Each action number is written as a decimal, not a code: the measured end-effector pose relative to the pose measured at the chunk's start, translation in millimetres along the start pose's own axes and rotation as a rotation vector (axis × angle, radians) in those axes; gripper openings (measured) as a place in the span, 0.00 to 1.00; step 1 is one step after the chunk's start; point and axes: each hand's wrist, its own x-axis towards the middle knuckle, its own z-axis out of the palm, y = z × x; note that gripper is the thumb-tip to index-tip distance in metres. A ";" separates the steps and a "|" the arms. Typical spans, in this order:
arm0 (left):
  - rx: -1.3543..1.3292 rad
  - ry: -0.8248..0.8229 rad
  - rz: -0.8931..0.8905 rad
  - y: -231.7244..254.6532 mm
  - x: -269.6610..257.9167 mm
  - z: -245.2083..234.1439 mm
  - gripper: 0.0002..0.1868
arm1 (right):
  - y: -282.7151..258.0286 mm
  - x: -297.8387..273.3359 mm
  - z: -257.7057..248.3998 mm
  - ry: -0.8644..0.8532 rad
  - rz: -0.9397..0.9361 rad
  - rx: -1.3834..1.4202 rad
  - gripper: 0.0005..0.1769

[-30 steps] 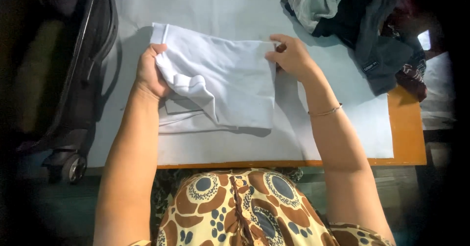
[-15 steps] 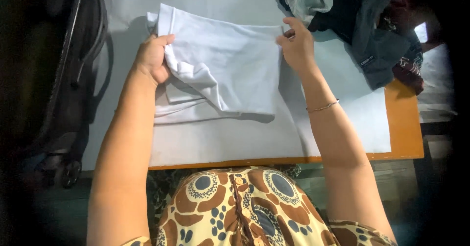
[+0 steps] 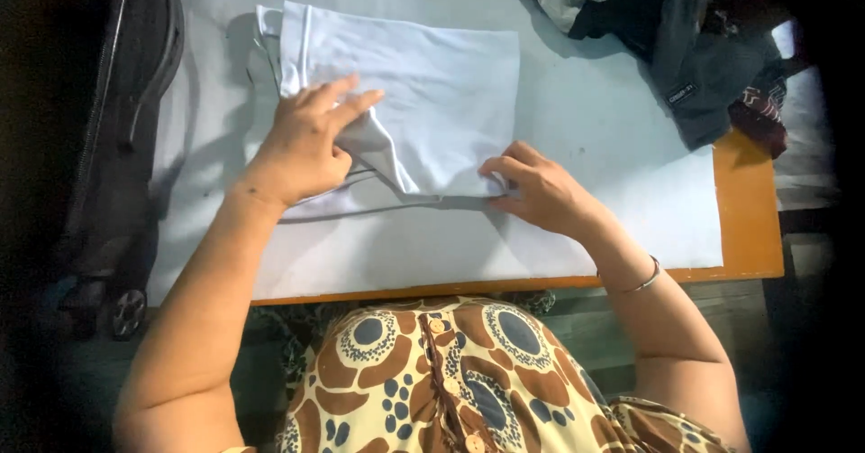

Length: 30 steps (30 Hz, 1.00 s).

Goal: The person folds a white shirt on a white-covered table. They smooth the fabric, fold the sleeves inward, fold the shirt in half lengthwise, then fold it into a compact rectangle and press it flat.

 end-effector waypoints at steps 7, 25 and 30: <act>-0.120 -0.173 -0.206 5.0 10.1 -1.8 0.45 | 4.1 -8.0 -6.0 0.132 0.130 0.051 0.14; 0.087 -0.032 -0.190 5.5 -71.1 -38.1 0.14 | 5.3 -17.3 6.8 0.084 0.158 -0.043 0.09; 0.121 0.008 -0.192 17.1 -83.0 -46.8 0.12 | 6.9 -20.5 8.2 0.099 0.162 -0.037 0.08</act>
